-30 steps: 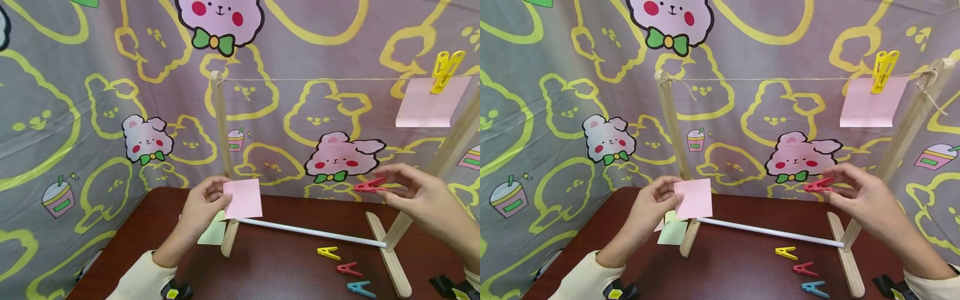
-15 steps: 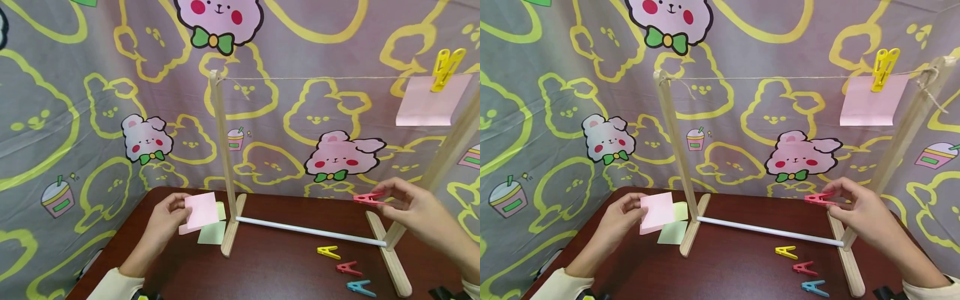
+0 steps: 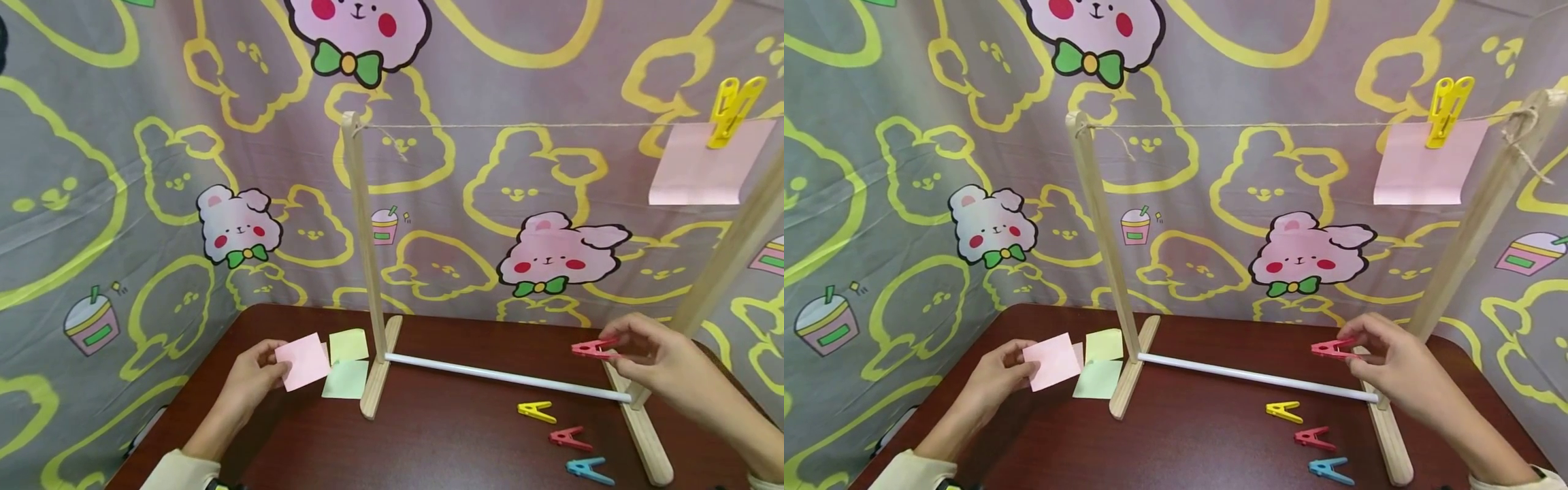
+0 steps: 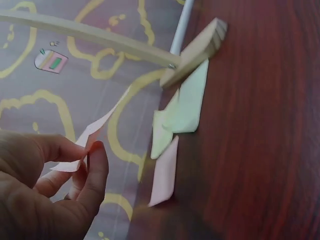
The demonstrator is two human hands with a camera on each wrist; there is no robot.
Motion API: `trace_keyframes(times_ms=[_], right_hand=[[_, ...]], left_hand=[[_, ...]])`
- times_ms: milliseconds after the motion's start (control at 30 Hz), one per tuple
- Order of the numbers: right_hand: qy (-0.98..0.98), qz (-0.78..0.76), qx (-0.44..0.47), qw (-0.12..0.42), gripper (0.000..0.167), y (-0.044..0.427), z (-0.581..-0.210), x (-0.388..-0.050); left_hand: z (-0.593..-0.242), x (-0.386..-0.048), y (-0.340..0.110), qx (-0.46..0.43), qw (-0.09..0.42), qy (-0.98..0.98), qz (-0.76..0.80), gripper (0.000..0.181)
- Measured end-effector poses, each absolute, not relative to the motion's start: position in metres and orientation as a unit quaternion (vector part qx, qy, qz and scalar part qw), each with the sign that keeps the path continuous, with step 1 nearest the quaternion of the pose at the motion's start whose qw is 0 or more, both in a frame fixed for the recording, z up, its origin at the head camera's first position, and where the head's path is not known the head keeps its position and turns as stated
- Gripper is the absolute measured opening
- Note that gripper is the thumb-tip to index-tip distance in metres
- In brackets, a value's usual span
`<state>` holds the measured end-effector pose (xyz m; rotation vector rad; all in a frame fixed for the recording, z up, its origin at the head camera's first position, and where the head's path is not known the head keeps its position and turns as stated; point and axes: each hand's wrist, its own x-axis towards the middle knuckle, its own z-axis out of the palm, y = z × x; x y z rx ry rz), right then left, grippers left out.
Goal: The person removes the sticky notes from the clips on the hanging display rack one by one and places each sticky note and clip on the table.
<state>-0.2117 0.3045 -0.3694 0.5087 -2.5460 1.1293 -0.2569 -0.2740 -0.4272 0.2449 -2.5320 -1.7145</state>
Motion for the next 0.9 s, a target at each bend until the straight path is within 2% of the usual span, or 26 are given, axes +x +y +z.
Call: trace_keyframes(times_ms=[133,400,900], right_hand=[[-0.896,0.379,0.175,0.154,0.029,0.306,-0.378,-0.211],[-0.917,0.364,0.132,0.098,0.021,0.31,-0.393,-0.21],[-0.914,0.375,0.14,0.071,0.024,0.321,-0.416,-0.214]], left_hand=[[-0.435,-0.259,-0.279,0.082,0.029,-0.841,-0.534,0.035],[-0.448,-0.26,-0.289,0.079,0.019,-0.864,-0.498,0.035],[-0.458,-0.263,-0.288,0.075,0.025,-0.881,-0.467,0.035]])
